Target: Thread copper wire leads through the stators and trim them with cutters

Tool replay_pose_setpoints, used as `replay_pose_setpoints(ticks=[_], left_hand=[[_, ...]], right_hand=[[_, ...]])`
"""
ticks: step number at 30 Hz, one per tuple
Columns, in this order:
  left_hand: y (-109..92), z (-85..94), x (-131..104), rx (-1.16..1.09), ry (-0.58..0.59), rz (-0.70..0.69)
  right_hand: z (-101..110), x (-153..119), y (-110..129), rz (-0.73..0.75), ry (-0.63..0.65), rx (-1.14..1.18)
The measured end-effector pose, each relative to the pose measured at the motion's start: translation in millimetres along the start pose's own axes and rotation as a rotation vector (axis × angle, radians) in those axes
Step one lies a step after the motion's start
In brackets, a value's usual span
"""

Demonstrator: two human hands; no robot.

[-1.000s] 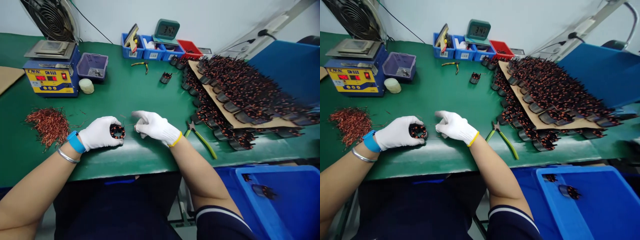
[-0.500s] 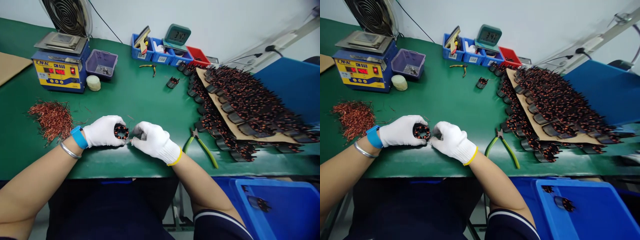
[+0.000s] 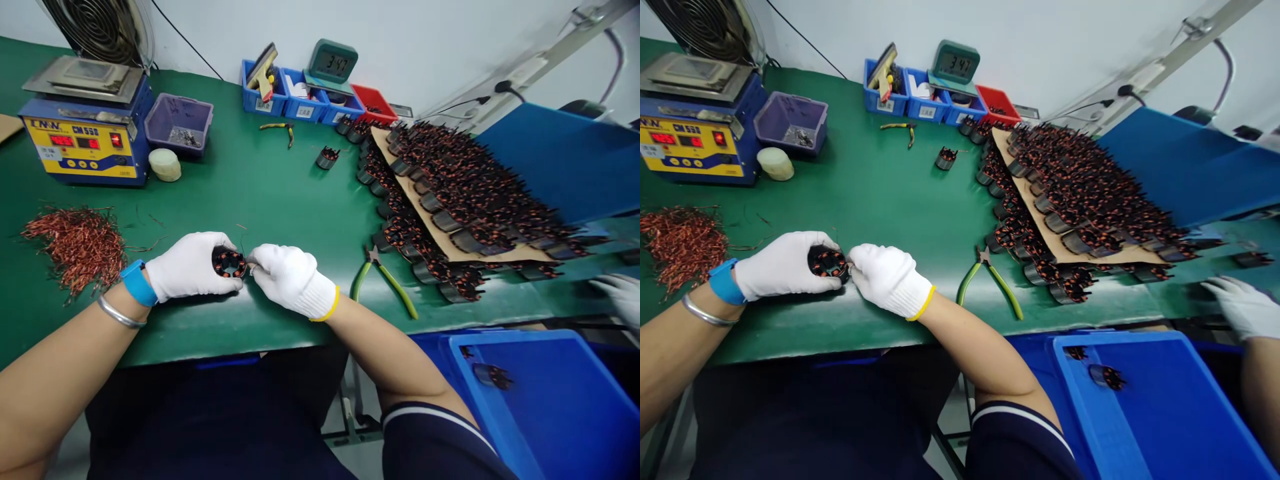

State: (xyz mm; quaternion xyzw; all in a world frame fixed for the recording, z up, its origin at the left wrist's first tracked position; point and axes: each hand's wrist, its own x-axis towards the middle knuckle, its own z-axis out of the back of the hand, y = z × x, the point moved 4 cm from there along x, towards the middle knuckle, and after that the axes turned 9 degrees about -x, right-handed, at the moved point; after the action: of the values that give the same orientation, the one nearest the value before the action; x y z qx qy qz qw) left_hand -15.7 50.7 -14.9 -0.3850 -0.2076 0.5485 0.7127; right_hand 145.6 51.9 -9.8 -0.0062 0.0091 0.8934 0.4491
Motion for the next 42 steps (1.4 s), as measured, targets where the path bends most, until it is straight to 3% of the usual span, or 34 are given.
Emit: replay_pose_setpoints(ticks=[3,4,7,9,11,14,18,21,24,27,29,31,32,33,34,36,37,38,39,42], left_hand=[[2,2.1,-4,-0.403,-0.067,0.045],[4,0.1,-5,-0.589,-0.037,0.094],[4,-16.2,-10,-1.014,0.263,0.333],[1,-22.9,-14,-1.081,0.348,0.428],[-1,-22.1,-13,-1.061,0.258,0.400],[-7,-14.9,-13,-1.045,0.149,0.220],[-14,0.7,-17,-0.928,0.115,-0.110],[-24,9.5,-27,-0.487,-0.029,-0.379],[-42,5.9,-41,-0.057,-0.158,-0.689],[-53,0.6,-51,0.115,-0.234,-0.885],[-50,9.6,-49,0.021,-0.433,-0.785],[-34,23.9,-42,-0.266,-0.676,-0.495],[-23,26.6,-36,-0.438,-0.698,-0.321],[-13,23.6,-27,-0.600,-0.594,-0.128],[-4,14.9,-18,-0.736,-0.384,0.073],[3,-10.0,-12,-0.904,0.164,0.398],[3,-19.3,-13,-0.952,0.372,0.483],[1,-24.9,-15,-0.985,0.489,0.510],[-1,-26.8,-15,-1.007,0.501,0.491],[-5,-19.9,-13,-1.010,0.256,0.318]], right_hand=[[5,-2,-9,-0.084,-0.131,0.178],[7,-3,-12,-0.087,-0.179,0.232],[11,-5,-16,-0.053,-0.256,0.307],[12,-5,-16,-0.056,-0.244,0.277],[13,-4,-16,-0.086,-0.203,0.204],[14,-3,-18,-0.128,-0.144,0.128],[16,-3,-20,-0.064,-0.137,0.274],[16,-2,-21,0.002,-0.082,0.434],[13,-1,-23,0.026,0.025,0.594],[13,0,-25,0.063,0.054,0.737],[14,-1,-26,0.070,0.031,0.772],[15,-2,-26,0.059,-0.005,0.749],[16,-3,-26,0.053,-0.027,0.725],[16,-3,-25,0.048,-0.052,0.697],[17,-4,-25,0.043,-0.077,0.668],[18,-4,-24,0.032,-0.118,0.609],[18,-4,-23,0.025,-0.129,0.573],[19,-5,-22,0.016,-0.134,0.536],[19,-5,-22,0.007,-0.130,0.498],[20,-5,-22,-0.024,-0.098,0.395]])
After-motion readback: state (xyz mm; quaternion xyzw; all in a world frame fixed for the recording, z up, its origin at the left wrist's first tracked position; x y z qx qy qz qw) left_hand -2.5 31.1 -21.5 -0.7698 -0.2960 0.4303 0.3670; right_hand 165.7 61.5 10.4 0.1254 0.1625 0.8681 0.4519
